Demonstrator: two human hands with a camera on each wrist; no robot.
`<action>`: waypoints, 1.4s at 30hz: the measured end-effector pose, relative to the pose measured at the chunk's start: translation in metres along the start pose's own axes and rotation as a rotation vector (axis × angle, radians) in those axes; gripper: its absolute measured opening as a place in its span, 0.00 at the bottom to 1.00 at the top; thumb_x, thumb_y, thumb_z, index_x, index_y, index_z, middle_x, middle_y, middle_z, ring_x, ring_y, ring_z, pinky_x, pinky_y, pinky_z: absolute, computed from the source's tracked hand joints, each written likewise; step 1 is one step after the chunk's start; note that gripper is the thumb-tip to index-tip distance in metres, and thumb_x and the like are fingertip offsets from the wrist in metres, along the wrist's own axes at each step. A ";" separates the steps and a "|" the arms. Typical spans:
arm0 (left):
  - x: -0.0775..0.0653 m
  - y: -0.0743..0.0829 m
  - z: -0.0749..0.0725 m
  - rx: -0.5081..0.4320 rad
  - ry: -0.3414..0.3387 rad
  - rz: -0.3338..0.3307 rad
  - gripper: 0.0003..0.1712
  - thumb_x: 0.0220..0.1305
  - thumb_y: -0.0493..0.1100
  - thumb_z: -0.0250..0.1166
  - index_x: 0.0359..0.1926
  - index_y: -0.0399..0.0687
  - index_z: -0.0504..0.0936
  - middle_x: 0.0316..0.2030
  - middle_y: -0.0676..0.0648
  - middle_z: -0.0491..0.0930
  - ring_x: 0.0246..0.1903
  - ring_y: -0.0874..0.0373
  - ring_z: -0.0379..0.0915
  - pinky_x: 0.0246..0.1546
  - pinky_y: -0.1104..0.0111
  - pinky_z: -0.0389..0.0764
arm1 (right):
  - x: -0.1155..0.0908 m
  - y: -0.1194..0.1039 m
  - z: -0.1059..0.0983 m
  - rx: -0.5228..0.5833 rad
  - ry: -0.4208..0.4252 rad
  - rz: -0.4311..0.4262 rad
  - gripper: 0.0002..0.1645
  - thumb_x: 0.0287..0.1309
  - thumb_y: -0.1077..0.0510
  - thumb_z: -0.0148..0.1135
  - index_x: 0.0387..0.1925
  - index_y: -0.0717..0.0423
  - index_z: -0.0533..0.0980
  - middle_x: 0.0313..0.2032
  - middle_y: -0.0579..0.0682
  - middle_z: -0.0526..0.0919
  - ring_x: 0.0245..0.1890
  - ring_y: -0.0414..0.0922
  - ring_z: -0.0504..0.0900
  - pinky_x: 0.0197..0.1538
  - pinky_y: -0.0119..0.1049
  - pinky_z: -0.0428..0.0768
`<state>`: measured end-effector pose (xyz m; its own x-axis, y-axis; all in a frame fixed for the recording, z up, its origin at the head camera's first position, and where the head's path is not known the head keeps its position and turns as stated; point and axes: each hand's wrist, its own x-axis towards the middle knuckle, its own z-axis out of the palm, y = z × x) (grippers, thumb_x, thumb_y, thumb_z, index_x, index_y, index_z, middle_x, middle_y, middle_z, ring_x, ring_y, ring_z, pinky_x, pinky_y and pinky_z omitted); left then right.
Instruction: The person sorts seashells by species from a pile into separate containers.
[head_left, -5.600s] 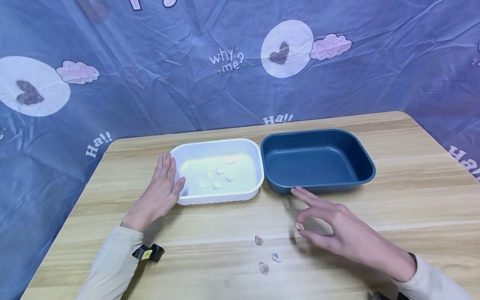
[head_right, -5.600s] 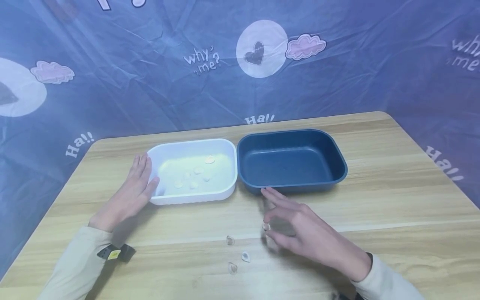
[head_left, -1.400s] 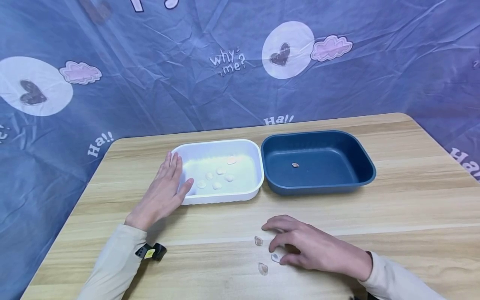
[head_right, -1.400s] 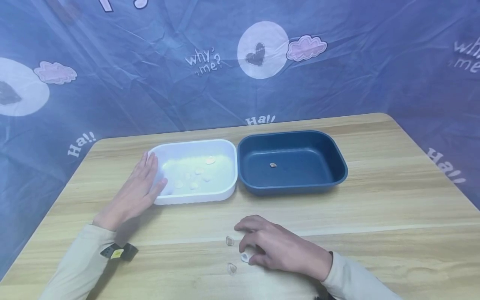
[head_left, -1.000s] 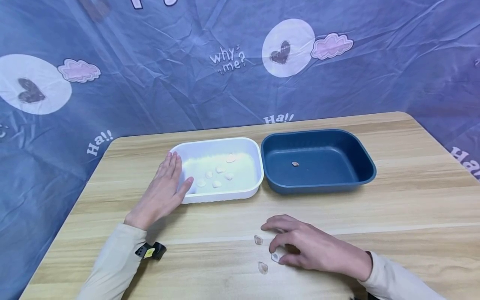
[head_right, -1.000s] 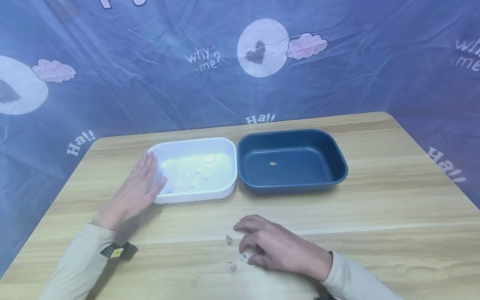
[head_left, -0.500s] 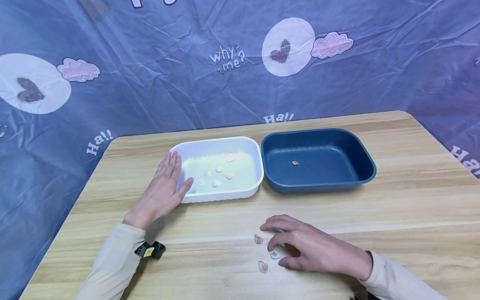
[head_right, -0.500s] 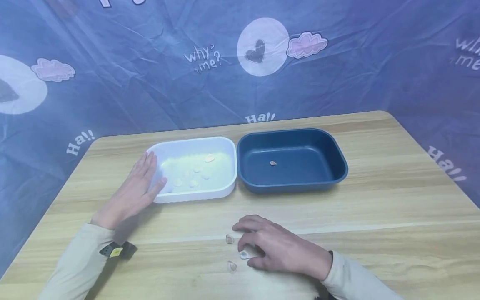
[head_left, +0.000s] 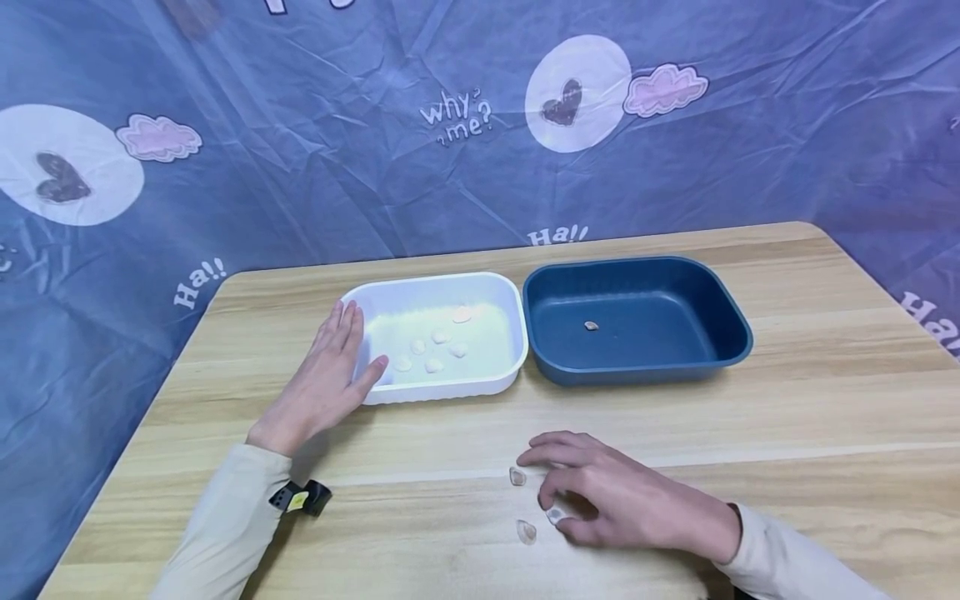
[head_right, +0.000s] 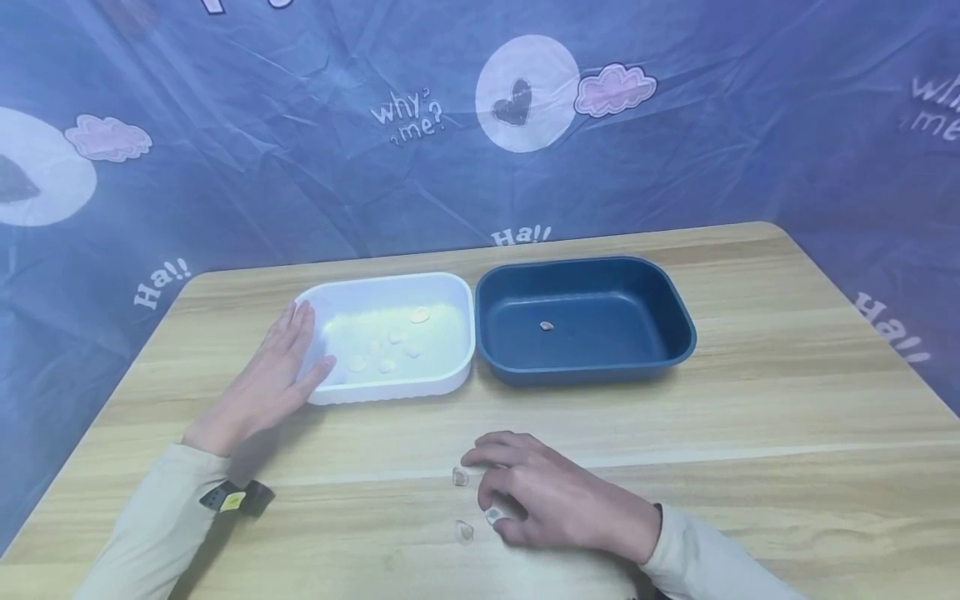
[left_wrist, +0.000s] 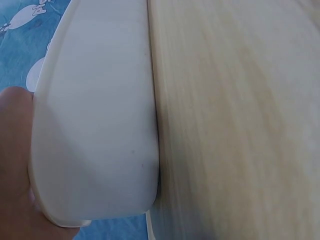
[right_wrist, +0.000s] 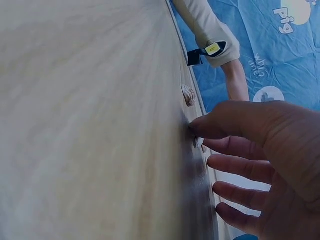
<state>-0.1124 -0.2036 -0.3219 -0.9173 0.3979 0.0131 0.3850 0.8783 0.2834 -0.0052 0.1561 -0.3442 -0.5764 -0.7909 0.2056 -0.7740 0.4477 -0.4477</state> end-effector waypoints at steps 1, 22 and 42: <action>0.000 0.000 0.000 0.001 0.001 0.001 0.46 0.74 0.61 0.39 0.72 0.28 0.36 0.74 0.34 0.32 0.73 0.45 0.21 0.73 0.54 0.33 | 0.000 0.000 0.000 0.001 -0.003 -0.001 0.11 0.47 0.59 0.70 0.31 0.40 0.78 0.57 0.44 0.77 0.60 0.48 0.71 0.61 0.45 0.72; 0.001 -0.001 0.001 0.010 0.001 0.013 0.46 0.74 0.60 0.41 0.72 0.25 0.38 0.74 0.32 0.34 0.73 0.42 0.23 0.73 0.53 0.33 | -0.006 0.015 -0.065 -0.026 0.205 -0.003 0.17 0.43 0.61 0.72 0.36 0.40 0.79 0.60 0.50 0.75 0.64 0.52 0.68 0.70 0.25 0.52; 0.003 0.002 0.000 -0.008 0.012 -0.002 0.46 0.74 0.59 0.43 0.72 0.25 0.39 0.74 0.32 0.34 0.73 0.42 0.24 0.73 0.53 0.33 | 0.005 0.102 -0.115 -0.102 0.274 0.366 0.08 0.50 0.62 0.71 0.30 0.47 0.81 0.55 0.54 0.79 0.56 0.56 0.75 0.48 0.48 0.73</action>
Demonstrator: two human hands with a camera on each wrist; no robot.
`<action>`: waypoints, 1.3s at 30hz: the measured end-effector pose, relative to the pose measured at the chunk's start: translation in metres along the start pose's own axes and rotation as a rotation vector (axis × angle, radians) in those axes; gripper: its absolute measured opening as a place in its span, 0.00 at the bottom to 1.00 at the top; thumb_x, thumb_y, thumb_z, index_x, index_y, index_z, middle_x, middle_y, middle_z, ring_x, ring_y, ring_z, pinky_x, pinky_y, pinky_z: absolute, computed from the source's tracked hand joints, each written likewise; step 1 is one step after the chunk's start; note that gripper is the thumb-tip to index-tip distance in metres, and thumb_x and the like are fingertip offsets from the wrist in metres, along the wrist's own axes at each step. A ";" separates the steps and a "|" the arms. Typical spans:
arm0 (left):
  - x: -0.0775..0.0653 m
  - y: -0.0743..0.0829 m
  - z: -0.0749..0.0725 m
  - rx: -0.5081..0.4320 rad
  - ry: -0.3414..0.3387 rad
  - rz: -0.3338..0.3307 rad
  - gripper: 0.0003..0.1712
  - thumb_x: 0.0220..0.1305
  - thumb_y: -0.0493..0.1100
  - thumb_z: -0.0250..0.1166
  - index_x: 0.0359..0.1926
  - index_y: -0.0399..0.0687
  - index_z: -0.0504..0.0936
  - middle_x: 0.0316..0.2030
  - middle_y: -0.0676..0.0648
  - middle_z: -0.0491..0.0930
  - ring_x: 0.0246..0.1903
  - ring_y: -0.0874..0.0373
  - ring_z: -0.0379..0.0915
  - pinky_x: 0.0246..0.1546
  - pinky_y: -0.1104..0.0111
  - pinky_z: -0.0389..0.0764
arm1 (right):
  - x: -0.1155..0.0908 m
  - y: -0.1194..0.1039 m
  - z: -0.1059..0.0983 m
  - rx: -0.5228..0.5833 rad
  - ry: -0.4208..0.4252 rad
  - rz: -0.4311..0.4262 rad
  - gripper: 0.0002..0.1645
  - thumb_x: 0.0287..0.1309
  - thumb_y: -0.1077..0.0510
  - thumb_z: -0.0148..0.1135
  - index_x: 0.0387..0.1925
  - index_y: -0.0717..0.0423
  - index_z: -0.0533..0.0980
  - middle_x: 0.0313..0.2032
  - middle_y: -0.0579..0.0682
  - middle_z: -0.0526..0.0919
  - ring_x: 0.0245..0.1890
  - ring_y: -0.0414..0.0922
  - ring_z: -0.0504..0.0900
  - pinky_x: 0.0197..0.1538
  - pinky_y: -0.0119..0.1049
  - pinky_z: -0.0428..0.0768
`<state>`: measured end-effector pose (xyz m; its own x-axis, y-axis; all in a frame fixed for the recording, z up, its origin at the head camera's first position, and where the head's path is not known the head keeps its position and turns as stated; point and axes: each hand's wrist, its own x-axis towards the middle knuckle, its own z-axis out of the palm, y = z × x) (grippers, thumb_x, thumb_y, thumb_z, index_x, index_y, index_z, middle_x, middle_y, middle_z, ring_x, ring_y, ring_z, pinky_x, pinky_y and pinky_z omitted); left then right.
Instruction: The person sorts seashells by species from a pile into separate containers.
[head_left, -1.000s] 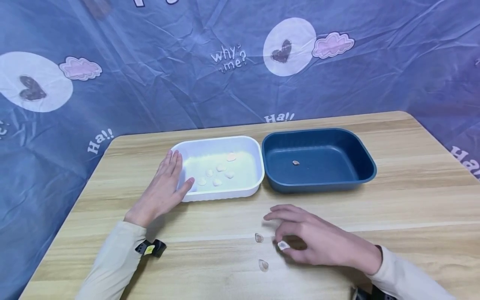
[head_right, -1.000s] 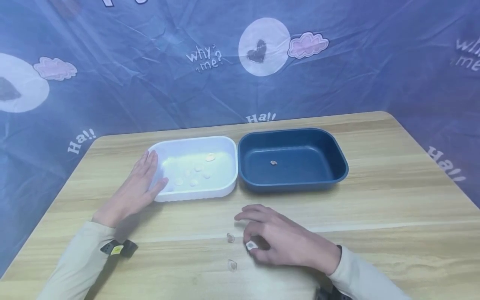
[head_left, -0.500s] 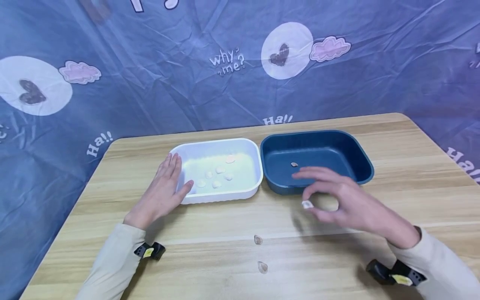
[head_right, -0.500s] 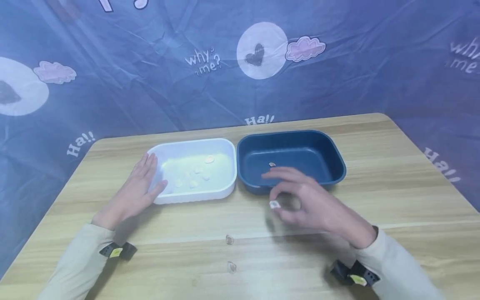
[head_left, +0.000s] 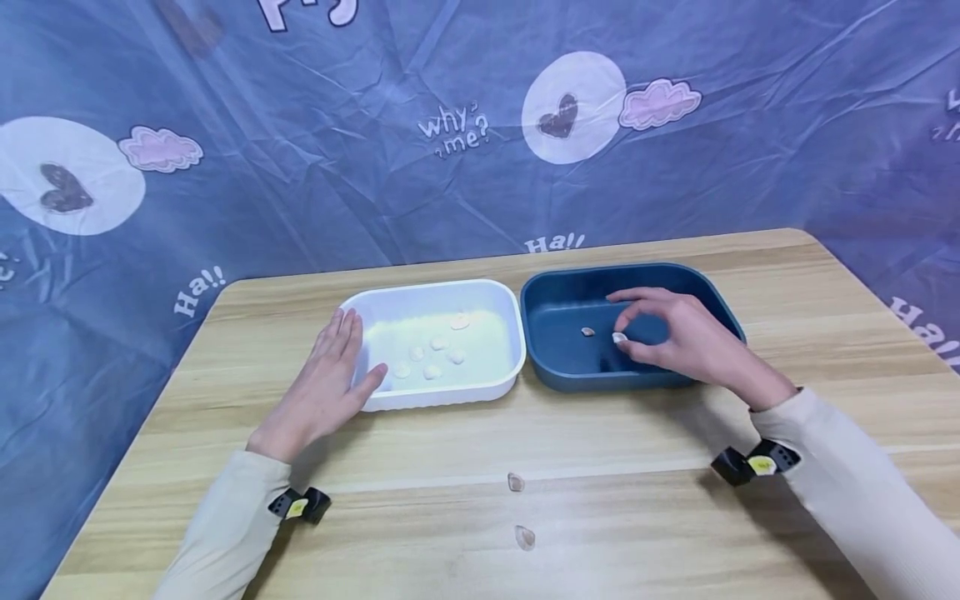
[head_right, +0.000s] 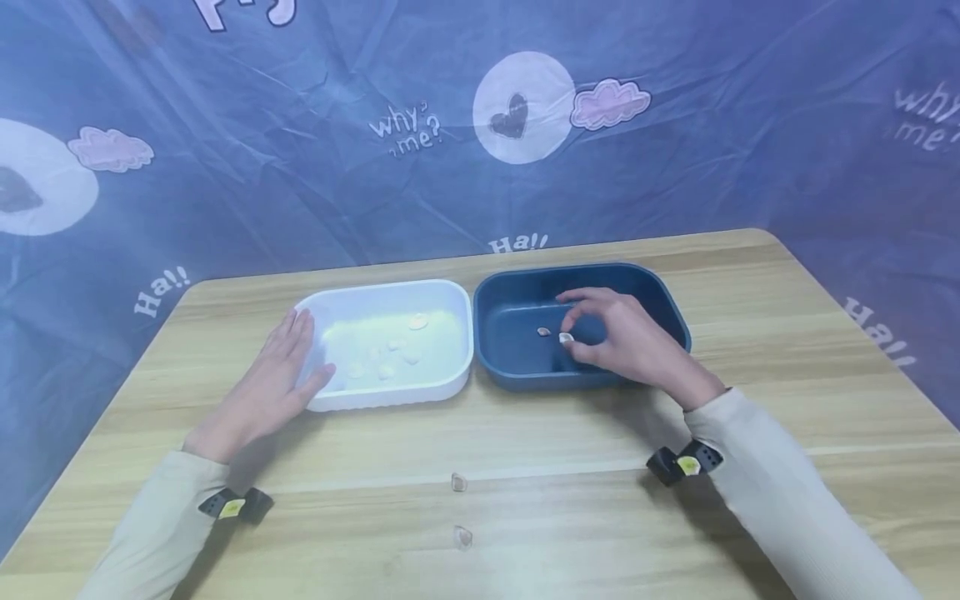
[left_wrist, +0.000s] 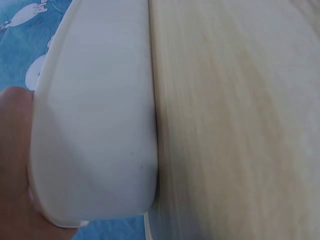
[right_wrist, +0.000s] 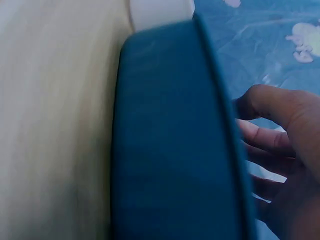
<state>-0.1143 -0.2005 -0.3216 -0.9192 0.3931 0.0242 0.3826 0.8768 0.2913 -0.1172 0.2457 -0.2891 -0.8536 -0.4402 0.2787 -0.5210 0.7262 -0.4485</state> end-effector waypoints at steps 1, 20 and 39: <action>0.000 0.000 0.000 0.001 0.000 0.000 0.46 0.74 0.59 0.43 0.72 0.25 0.39 0.74 0.32 0.34 0.73 0.42 0.24 0.73 0.53 0.33 | 0.003 0.004 0.001 0.001 -0.008 0.014 0.07 0.50 0.63 0.71 0.30 0.49 0.81 0.55 0.55 0.79 0.55 0.56 0.76 0.47 0.47 0.73; -0.001 -0.001 0.001 -0.009 0.016 0.005 0.44 0.74 0.57 0.44 0.72 0.25 0.40 0.74 0.33 0.35 0.74 0.42 0.25 0.73 0.54 0.33 | 0.026 0.037 0.019 -0.064 -0.135 0.144 0.04 0.54 0.62 0.68 0.30 0.59 0.80 0.54 0.66 0.78 0.54 0.62 0.77 0.48 0.50 0.74; -0.002 -0.003 0.004 0.007 0.024 0.009 0.45 0.74 0.58 0.43 0.72 0.25 0.41 0.74 0.33 0.36 0.74 0.43 0.25 0.73 0.54 0.34 | -0.002 0.012 0.006 -0.050 0.041 0.023 0.09 0.50 0.65 0.71 0.36 0.58 0.82 0.51 0.60 0.81 0.53 0.59 0.77 0.50 0.54 0.75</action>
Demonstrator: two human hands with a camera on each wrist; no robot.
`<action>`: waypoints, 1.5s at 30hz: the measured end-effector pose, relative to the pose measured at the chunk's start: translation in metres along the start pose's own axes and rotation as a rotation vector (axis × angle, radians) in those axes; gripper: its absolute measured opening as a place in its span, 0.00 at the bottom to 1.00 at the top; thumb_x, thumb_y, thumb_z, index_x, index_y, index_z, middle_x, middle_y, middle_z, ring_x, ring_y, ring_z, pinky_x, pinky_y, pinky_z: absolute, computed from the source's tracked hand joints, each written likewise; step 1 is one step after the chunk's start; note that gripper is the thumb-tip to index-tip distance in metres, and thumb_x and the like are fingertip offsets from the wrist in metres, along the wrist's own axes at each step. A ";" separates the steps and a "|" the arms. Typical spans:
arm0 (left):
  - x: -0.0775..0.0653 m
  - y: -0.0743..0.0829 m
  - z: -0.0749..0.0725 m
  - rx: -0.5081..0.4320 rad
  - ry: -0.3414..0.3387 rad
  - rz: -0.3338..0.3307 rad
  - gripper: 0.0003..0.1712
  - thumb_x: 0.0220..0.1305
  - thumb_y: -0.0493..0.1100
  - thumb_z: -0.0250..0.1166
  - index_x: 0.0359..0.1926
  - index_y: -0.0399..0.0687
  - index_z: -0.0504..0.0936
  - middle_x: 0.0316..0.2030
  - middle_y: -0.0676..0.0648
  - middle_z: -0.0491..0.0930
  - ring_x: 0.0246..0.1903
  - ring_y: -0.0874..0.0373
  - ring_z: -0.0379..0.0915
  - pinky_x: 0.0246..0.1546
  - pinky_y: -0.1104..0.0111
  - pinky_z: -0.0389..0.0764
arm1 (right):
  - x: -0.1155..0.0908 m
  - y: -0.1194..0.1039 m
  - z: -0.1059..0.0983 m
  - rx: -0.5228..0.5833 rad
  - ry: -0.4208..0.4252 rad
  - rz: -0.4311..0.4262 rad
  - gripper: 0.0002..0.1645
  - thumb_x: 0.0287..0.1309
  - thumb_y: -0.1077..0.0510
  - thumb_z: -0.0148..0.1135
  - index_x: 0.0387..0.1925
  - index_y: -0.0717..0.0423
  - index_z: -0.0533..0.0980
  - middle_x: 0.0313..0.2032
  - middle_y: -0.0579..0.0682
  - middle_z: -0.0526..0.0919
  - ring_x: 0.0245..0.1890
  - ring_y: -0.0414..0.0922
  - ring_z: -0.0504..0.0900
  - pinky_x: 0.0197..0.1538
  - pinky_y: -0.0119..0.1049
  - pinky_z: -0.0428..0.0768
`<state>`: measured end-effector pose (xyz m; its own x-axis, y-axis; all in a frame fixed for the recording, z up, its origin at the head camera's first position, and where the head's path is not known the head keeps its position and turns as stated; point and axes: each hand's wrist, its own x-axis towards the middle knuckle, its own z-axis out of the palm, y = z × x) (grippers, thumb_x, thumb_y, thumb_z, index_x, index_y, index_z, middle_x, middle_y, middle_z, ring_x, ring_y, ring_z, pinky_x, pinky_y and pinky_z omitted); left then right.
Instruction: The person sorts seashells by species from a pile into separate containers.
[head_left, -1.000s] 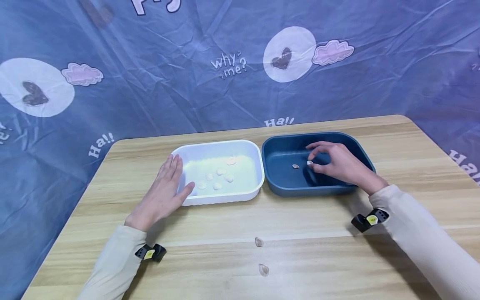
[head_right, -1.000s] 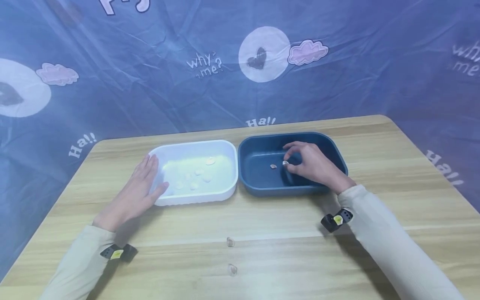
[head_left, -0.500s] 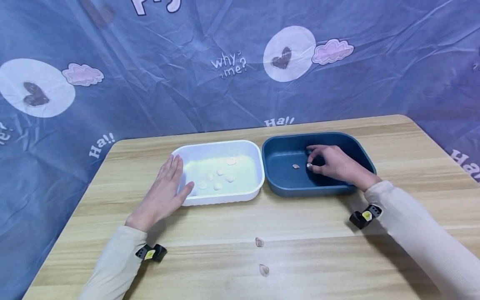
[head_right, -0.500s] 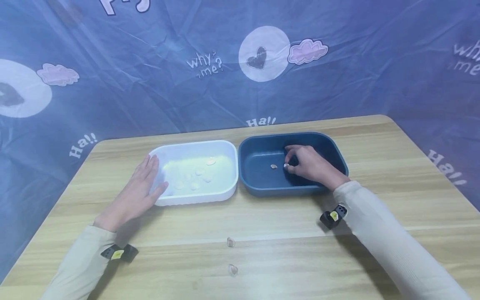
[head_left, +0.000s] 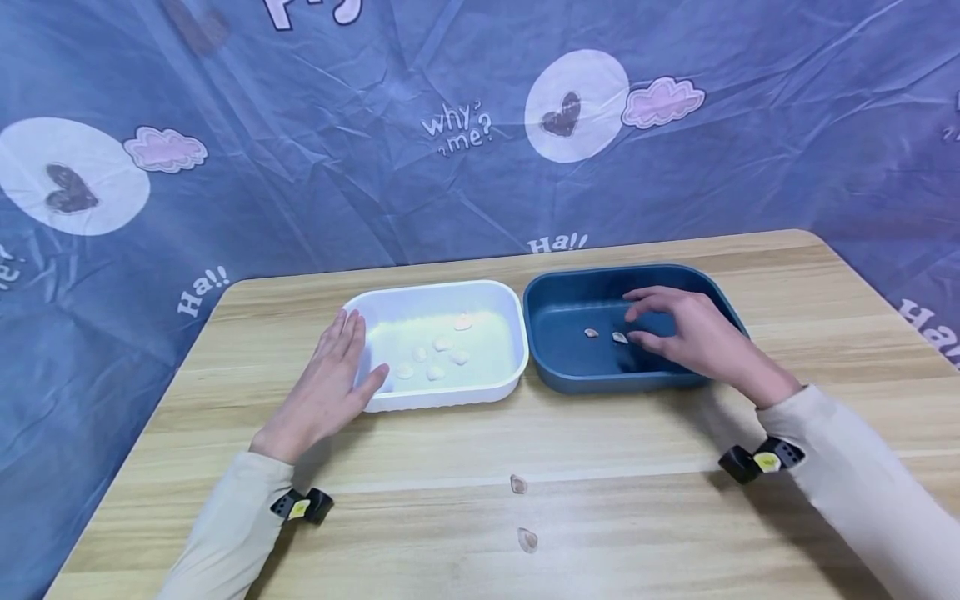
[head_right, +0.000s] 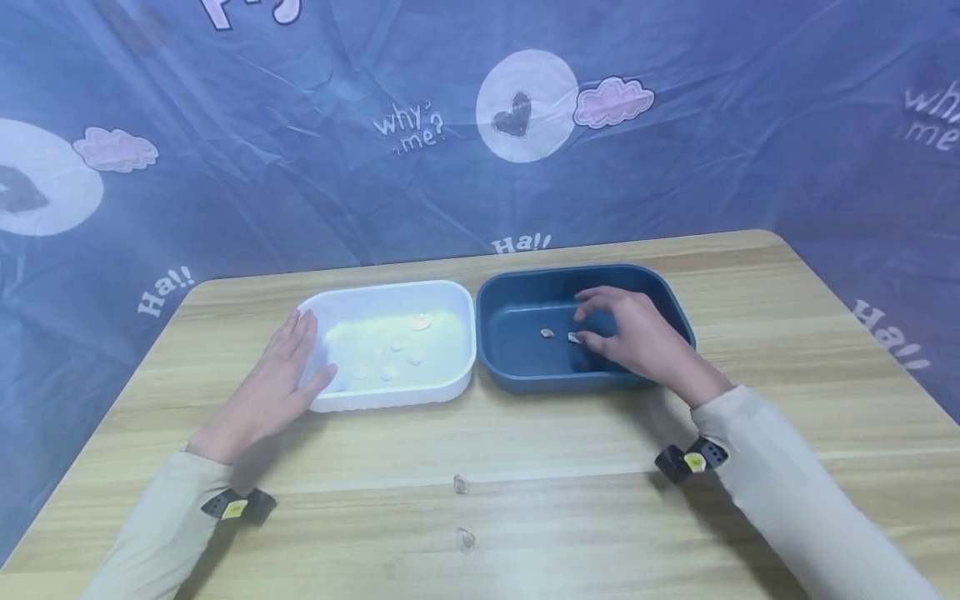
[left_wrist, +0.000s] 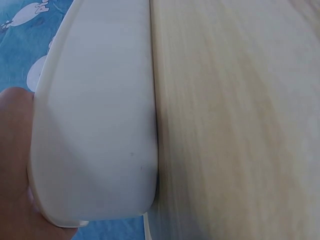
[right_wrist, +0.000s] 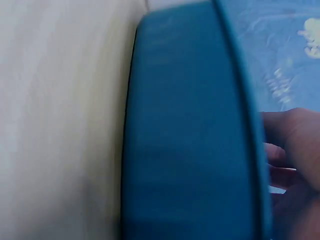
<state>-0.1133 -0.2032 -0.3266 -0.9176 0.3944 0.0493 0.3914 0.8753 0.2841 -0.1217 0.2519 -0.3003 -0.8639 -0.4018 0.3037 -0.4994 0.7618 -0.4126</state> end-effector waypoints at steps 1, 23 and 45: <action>0.000 0.000 0.000 0.000 0.000 0.000 0.45 0.74 0.58 0.43 0.72 0.26 0.40 0.74 0.33 0.35 0.74 0.43 0.25 0.73 0.54 0.34 | -0.004 -0.004 0.000 0.006 0.023 -0.008 0.09 0.50 0.64 0.72 0.36 0.57 0.82 0.51 0.58 0.81 0.53 0.58 0.78 0.49 0.53 0.75; 0.000 0.001 0.000 -0.006 -0.004 -0.004 0.46 0.74 0.60 0.40 0.72 0.26 0.38 0.74 0.33 0.34 0.74 0.43 0.24 0.73 0.54 0.33 | -0.045 -0.077 0.035 0.190 0.124 -0.267 0.17 0.45 0.66 0.73 0.38 0.48 0.82 0.50 0.47 0.81 0.51 0.47 0.79 0.59 0.19 0.66; -0.001 0.004 -0.002 -0.016 -0.018 -0.021 0.46 0.74 0.62 0.37 0.72 0.28 0.37 0.74 0.34 0.33 0.74 0.45 0.22 0.73 0.55 0.33 | -0.052 -0.102 0.070 0.166 -0.229 -0.272 0.27 0.50 0.50 0.73 0.52 0.54 0.79 0.61 0.54 0.75 0.61 0.51 0.73 0.61 0.47 0.74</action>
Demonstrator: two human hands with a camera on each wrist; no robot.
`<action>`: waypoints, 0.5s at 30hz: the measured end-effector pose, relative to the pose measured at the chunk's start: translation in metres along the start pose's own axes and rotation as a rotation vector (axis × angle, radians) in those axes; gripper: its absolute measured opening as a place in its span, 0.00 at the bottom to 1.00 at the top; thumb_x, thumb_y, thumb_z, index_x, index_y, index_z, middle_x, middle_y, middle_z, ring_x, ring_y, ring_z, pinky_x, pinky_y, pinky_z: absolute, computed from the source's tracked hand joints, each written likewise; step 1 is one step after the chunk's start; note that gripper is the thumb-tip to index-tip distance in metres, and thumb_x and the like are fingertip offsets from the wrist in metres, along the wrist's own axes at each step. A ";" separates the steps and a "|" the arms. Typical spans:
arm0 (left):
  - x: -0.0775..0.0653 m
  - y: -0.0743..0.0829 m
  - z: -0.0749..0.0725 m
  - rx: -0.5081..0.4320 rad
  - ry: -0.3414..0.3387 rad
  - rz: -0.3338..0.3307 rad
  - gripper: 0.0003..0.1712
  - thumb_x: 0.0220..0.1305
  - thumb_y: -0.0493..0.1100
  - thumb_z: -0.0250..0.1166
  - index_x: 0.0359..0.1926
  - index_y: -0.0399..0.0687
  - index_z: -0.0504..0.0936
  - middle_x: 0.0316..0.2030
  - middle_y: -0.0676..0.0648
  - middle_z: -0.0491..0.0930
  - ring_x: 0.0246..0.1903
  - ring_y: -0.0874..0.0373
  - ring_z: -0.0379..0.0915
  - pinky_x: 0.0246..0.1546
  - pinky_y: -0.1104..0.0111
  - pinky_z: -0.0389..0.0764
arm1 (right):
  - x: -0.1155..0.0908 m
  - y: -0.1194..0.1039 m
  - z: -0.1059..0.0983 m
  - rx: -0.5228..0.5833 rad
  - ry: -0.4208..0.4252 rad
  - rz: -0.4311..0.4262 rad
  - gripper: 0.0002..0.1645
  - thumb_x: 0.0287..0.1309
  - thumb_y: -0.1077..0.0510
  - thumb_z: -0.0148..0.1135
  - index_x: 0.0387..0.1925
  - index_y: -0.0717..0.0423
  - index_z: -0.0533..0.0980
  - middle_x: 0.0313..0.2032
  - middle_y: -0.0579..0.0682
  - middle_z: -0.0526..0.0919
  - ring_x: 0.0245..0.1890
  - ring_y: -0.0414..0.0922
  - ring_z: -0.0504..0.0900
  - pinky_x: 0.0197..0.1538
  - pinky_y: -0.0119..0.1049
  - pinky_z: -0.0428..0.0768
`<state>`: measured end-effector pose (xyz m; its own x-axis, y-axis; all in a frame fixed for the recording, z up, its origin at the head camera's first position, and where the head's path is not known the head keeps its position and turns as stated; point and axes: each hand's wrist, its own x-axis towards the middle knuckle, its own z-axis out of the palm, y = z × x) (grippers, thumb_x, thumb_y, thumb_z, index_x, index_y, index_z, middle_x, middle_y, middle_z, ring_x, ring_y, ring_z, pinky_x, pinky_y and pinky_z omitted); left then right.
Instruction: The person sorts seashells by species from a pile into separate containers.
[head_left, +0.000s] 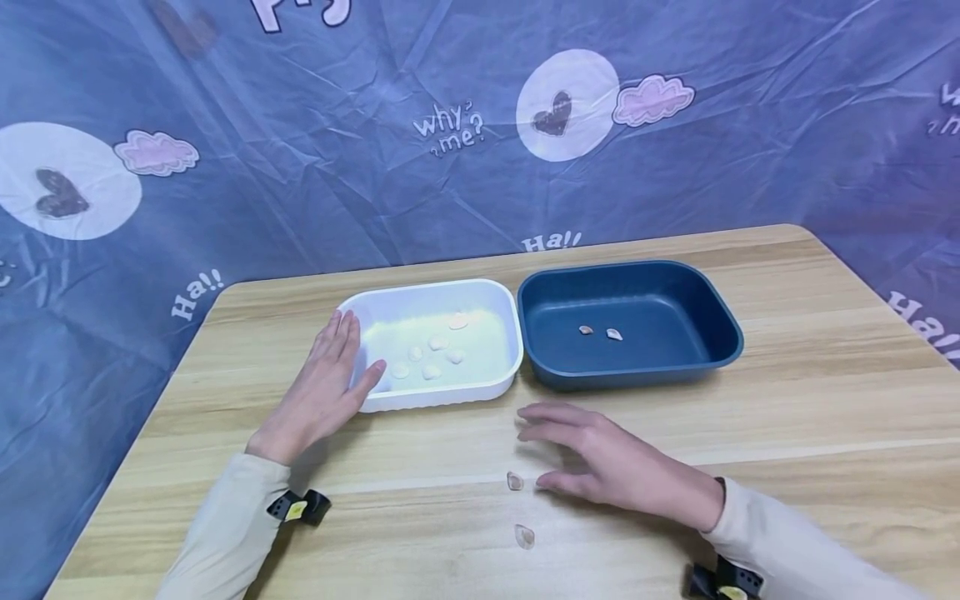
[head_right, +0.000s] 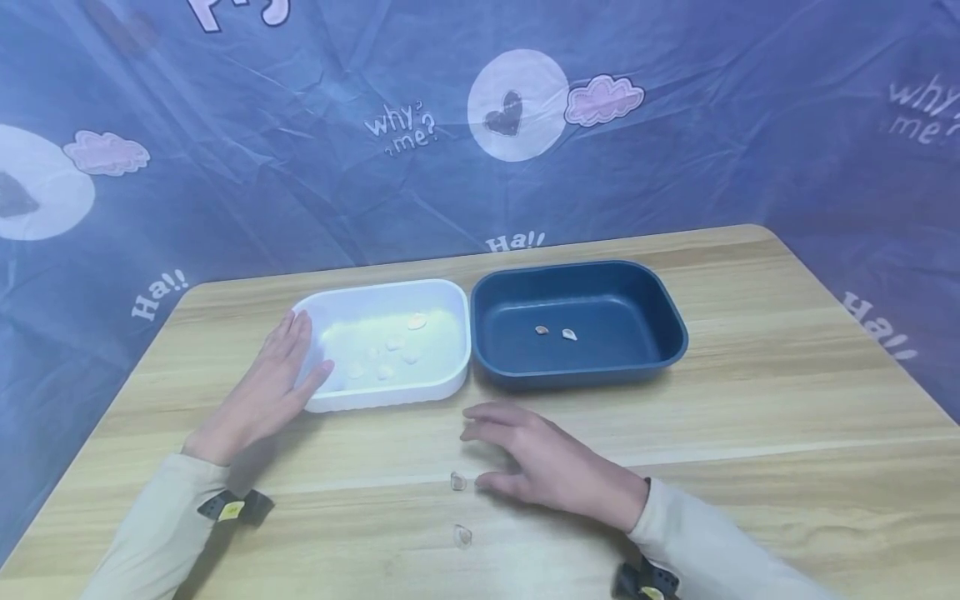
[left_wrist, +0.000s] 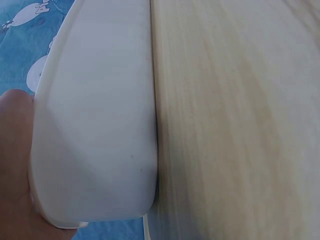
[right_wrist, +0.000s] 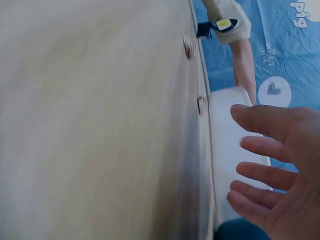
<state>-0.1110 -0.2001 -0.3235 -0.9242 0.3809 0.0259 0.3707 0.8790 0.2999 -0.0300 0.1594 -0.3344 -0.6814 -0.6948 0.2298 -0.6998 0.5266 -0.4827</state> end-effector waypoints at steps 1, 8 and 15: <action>0.000 0.000 0.000 0.000 0.001 0.001 0.46 0.75 0.62 0.37 0.72 0.28 0.37 0.74 0.34 0.34 0.74 0.45 0.22 0.73 0.55 0.33 | 0.001 -0.001 0.002 0.003 -0.007 -0.008 0.25 0.50 0.50 0.73 0.50 0.53 0.80 0.61 0.54 0.75 0.61 0.50 0.73 0.61 0.47 0.74; 0.000 -0.001 0.000 0.007 0.006 0.007 0.46 0.75 0.62 0.38 0.72 0.27 0.37 0.74 0.34 0.34 0.74 0.44 0.23 0.73 0.54 0.33 | 0.008 -0.002 0.012 0.009 -0.060 -0.020 0.19 0.51 0.51 0.73 0.45 0.50 0.83 0.60 0.54 0.75 0.61 0.51 0.72 0.62 0.47 0.73; 0.000 0.000 0.000 0.003 0.002 0.004 0.46 0.75 0.62 0.37 0.72 0.28 0.37 0.74 0.34 0.33 0.74 0.45 0.23 0.73 0.55 0.33 | 0.012 -0.005 0.019 -0.022 -0.068 -0.020 0.17 0.50 0.53 0.73 0.44 0.51 0.83 0.59 0.56 0.76 0.61 0.54 0.72 0.62 0.48 0.72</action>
<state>-0.1106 -0.2001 -0.3233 -0.9229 0.3839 0.0287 0.3746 0.8783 0.2970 -0.0303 0.1391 -0.3454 -0.6517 -0.7365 0.1811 -0.7181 0.5224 -0.4598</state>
